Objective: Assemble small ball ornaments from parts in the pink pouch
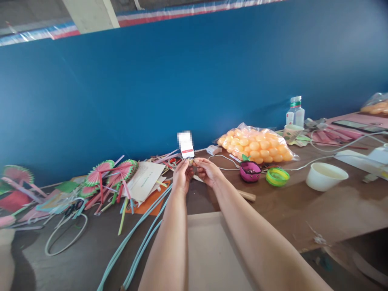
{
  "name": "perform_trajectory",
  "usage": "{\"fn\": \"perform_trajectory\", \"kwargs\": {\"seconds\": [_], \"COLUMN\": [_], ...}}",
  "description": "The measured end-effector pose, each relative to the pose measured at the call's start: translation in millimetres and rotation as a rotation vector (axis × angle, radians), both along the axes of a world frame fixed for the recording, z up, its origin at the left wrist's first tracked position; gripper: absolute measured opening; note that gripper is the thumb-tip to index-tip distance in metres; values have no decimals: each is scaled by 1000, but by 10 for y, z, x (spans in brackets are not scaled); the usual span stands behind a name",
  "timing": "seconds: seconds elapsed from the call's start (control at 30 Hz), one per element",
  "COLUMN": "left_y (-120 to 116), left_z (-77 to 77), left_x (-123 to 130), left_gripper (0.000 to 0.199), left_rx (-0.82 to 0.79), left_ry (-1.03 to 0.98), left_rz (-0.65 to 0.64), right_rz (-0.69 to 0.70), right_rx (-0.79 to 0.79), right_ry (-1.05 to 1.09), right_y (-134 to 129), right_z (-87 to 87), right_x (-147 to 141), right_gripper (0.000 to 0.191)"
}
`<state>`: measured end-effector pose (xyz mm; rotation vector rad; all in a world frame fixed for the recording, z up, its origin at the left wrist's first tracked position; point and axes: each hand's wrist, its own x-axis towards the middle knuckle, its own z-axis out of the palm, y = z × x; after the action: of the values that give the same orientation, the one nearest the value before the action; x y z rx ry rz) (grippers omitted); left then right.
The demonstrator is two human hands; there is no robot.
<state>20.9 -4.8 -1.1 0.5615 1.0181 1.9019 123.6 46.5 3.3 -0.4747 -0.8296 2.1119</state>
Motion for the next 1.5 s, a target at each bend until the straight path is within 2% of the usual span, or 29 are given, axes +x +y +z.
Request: {"fn": "perform_trajectory", "kwargs": {"seconds": [0.23, 0.8, 1.5], "left_y": [2, 7, 9], "left_z": [-1, -5, 11], "left_x": [-4, 1, 10], "left_gripper": [32, 23, 29], "left_rx": [18, 47, 46], "left_ry": [9, -10, -38], "left_rz": [-4, -5, -3], "right_rz": [-20, -36, -45], "right_rx": [4, 74, 83], "right_ry": [-1, -25, -23], "right_y": [-8, 1, 5], "right_z": [3, -29, -38], "right_x": [-2, -19, -22], "right_gripper": [25, 26, 34]}}
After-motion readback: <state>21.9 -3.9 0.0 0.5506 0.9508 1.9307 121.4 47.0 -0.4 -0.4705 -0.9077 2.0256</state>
